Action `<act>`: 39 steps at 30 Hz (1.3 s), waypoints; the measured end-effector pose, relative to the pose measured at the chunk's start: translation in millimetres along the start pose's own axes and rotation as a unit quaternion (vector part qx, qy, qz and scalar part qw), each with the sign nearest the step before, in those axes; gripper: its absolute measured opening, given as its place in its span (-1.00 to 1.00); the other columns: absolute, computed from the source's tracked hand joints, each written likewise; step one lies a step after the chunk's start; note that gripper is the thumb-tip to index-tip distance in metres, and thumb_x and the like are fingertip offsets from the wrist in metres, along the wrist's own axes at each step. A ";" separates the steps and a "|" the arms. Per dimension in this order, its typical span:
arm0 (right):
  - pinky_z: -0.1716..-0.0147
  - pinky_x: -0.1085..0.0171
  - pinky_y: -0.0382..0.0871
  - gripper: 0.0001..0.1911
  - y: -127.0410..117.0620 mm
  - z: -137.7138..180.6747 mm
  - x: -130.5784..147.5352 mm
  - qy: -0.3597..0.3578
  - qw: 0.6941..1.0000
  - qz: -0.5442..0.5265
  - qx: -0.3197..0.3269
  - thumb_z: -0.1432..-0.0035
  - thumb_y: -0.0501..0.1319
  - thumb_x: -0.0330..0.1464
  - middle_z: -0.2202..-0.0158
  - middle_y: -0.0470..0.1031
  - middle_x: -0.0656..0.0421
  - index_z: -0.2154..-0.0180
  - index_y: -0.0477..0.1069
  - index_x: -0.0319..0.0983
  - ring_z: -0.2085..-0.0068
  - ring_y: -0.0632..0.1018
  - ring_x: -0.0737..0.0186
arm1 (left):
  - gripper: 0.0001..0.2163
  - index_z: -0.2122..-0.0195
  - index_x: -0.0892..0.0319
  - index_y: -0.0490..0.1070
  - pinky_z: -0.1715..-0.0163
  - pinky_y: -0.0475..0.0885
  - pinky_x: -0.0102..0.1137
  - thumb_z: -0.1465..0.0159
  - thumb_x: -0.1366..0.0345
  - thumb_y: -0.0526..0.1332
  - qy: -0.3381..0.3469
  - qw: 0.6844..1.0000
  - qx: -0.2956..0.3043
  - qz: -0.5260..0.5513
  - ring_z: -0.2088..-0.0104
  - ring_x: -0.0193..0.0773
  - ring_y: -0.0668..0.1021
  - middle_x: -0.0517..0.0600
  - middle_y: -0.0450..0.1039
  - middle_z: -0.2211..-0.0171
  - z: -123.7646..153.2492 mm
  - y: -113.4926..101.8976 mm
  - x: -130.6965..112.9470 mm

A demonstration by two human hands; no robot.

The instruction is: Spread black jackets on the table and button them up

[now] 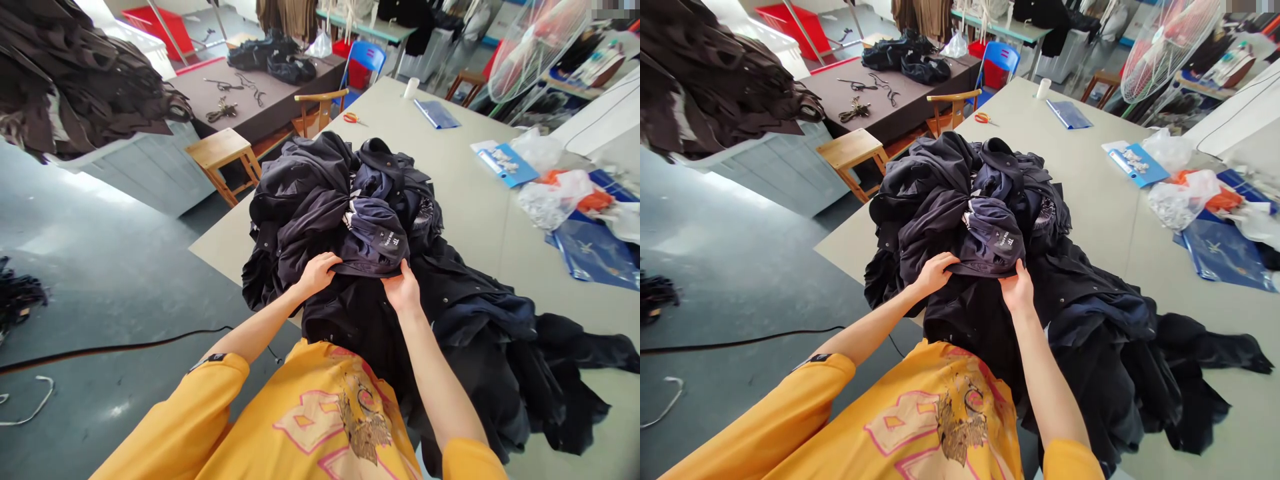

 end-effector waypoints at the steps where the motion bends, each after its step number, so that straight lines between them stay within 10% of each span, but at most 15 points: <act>1: -0.01 0.00 0.57 -0.78 0.5 1.5 0.9 -0.002 1.000 0.003 0.000 -0.24 0.27 -0.30 0.02 0.64 0.16 0.08 0.56 -0.13 -0.04 0.60 0.11 | -0.64 0.08 0.11 0.52 -0.05 0.48 -0.27 -0.19 0.58 0.12 -0.002 1.000 -0.001 -0.003 0.03 -0.13 0.56 0.04 0.54 0.11 -0.8 -1.4 -0.6; 8: -0.01 0.00 0.53 -0.68 8.1 40.0 5.7 -0.041 0.982 0.172 0.067 -0.13 0.40 -0.16 0.17 0.66 0.08 0.15 0.60 -0.23 0.05 0.62 -0.03 | -0.81 0.32 0.13 0.47 0.17 0.46 -0.34 -0.41 0.20 0.18 0.003 1.000 0.025 -0.003 0.26 -0.18 0.57 0.02 0.52 0.33 -1.4 -21.2 -5.2; 18: -0.01 0.08 0.44 -0.69 6.9 106.7 -50.9 -0.158 0.740 0.619 0.208 -0.37 0.11 -0.19 0.15 0.60 0.01 0.18 0.60 -0.14 0.06 0.57 -0.07 | -0.88 0.27 0.11 0.53 0.19 0.49 -0.37 -0.34 0.22 0.24 0.002 0.972 0.235 -0.020 0.23 -0.15 0.64 0.01 0.59 0.27 33.4 -12.2 3.9; 21: -0.02 0.07 0.42 -0.68 -16.8 87.8 -74.1 -0.150 0.684 0.691 0.178 -0.37 0.06 -0.24 0.14 0.56 -0.03 0.21 0.58 -0.18 0.04 0.54 -0.06 | -0.82 0.08 0.09 0.52 0.17 0.53 -0.41 -0.33 0.26 0.21 -0.038 0.980 0.186 0.061 0.22 -0.24 0.65 -0.01 0.57 0.10 12.7 -26.4 13.0; 26: -0.04 0.09 0.41 -0.65 -43.7 68.4 -92.2 -0.137 0.700 0.680 0.168 -0.40 0.05 -0.23 0.14 0.53 -0.02 0.20 0.56 -0.23 0.06 0.54 -0.01 | -0.36 -0.37 0.09 0.11 0.09 0.55 -0.23 -0.29 0.22 0.28 -0.177 0.979 -0.076 -0.070 0.00 -0.05 0.61 0.26 0.18 -0.32 -23.6 -72.6 53.0; 33: -0.01 0.23 0.41 -0.65 -59.2 60.4 -97.6 -0.106 0.723 0.664 0.158 -0.40 0.06 -0.23 0.15 0.51 0.02 0.22 0.56 -0.24 0.10 0.57 0.08 | -0.60 -0.20 0.10 0.34 0.02 0.50 -0.16 -0.34 0.22 0.19 -0.314 0.912 0.134 -0.227 -0.02 0.08 0.59 0.16 0.51 -0.04 -8.9 -60.6 80.0; 39: 0.01 0.24 0.40 -0.72 -53.6 59.2 -103.8 -0.080 0.707 0.684 0.161 -0.36 0.09 -0.29 0.15 0.50 0.02 0.21 0.55 -0.24 0.10 0.57 0.08 | -0.63 -0.20 0.11 0.38 -0.19 0.38 -0.27 -0.38 0.36 0.11 -0.065 0.978 0.013 -0.199 -0.17 -0.12 0.46 0.10 0.41 -0.16 -67.5 -79.9 4.4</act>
Point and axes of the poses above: each hand's wrist, its own z-axis away from the middle knuckle, its own y-axis out of the palm, x = y × z, the point moved 8 cm from there along -z, towards the middle knuckle
